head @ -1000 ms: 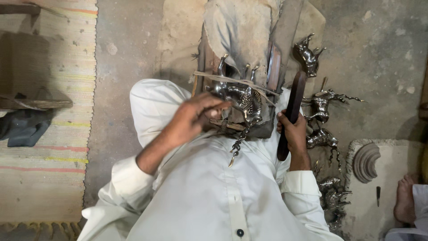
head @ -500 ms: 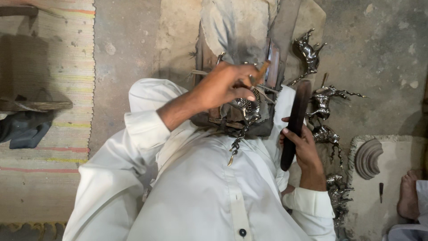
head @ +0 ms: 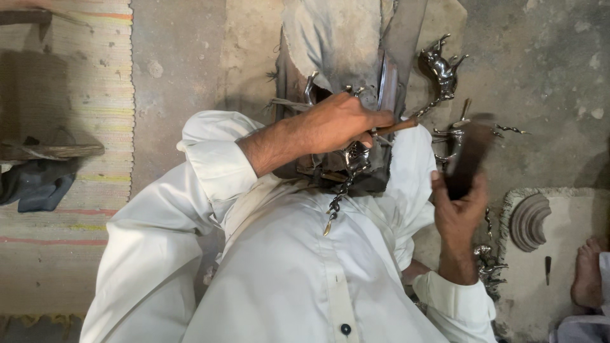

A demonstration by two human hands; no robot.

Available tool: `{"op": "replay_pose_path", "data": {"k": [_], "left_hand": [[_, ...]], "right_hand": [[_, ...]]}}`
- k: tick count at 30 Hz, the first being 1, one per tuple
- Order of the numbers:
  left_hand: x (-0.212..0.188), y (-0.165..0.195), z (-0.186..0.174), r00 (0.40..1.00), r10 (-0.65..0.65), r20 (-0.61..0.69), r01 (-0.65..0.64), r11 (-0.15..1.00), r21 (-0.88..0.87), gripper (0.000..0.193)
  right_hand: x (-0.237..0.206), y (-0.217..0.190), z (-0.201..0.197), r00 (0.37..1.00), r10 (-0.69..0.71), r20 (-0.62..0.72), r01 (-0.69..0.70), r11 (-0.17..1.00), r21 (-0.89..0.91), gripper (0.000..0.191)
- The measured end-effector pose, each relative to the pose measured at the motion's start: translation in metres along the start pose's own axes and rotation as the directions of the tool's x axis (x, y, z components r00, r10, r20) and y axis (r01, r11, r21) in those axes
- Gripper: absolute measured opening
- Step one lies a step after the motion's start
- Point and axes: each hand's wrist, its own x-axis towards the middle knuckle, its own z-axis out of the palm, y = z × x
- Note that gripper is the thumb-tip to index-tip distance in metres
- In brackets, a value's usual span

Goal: The person sits on the floor holding a small chisel against a silver metal horse figurine clamped in a leather-padded vise and strikes the chisel with a wooden mallet to shape the figurine's surface, repositioning the chisel repeatedly. Finished metal animal figurines lie on the floor beside the work area.

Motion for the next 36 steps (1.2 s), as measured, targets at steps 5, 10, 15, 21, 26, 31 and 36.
{"op": "replay_pose_path", "data": {"k": [5,10,15,21,26,31,36], "left_hand": [[0.005,0.005,0.000,0.995,-0.012,0.096,0.007,0.998,0.056,0.032],[0.012,0.009,-0.003,0.988,0.008,0.151,-0.027,0.993,0.118,0.030],[0.014,0.009,-0.004,0.980,0.054,0.189,-0.074,0.993,0.097,0.023],[0.002,0.006,-0.014,1.000,0.010,-0.002,-0.010,0.992,-0.129,0.025],[-0.014,0.003,-0.024,0.972,-0.086,-0.218,0.022,0.960,-0.279,0.030],[-0.032,0.002,-0.020,0.887,-0.382,-0.258,0.215,0.838,-0.502,0.033],[-0.061,0.012,0.000,0.724,-0.554,-0.410,0.276,0.778,-0.564,0.031]], "right_hand": [[0.006,-0.029,-0.022,0.944,-0.323,0.070,0.298,0.743,-0.599,0.047],[0.006,-0.045,-0.026,0.969,-0.236,0.069,0.240,0.845,-0.478,0.041],[-0.002,-0.039,-0.027,0.975,-0.211,0.072,0.217,0.827,-0.519,0.036],[-0.009,-0.009,-0.022,0.999,0.040,0.003,-0.040,0.999,0.017,0.031],[-0.011,0.007,-0.007,0.973,0.205,0.105,-0.213,0.974,0.076,0.037],[-0.008,0.003,0.005,0.902,0.350,0.254,-0.363,0.932,0.008,0.041],[0.007,-0.013,0.009,0.816,0.412,0.405,-0.476,0.877,0.066,0.041]]}}
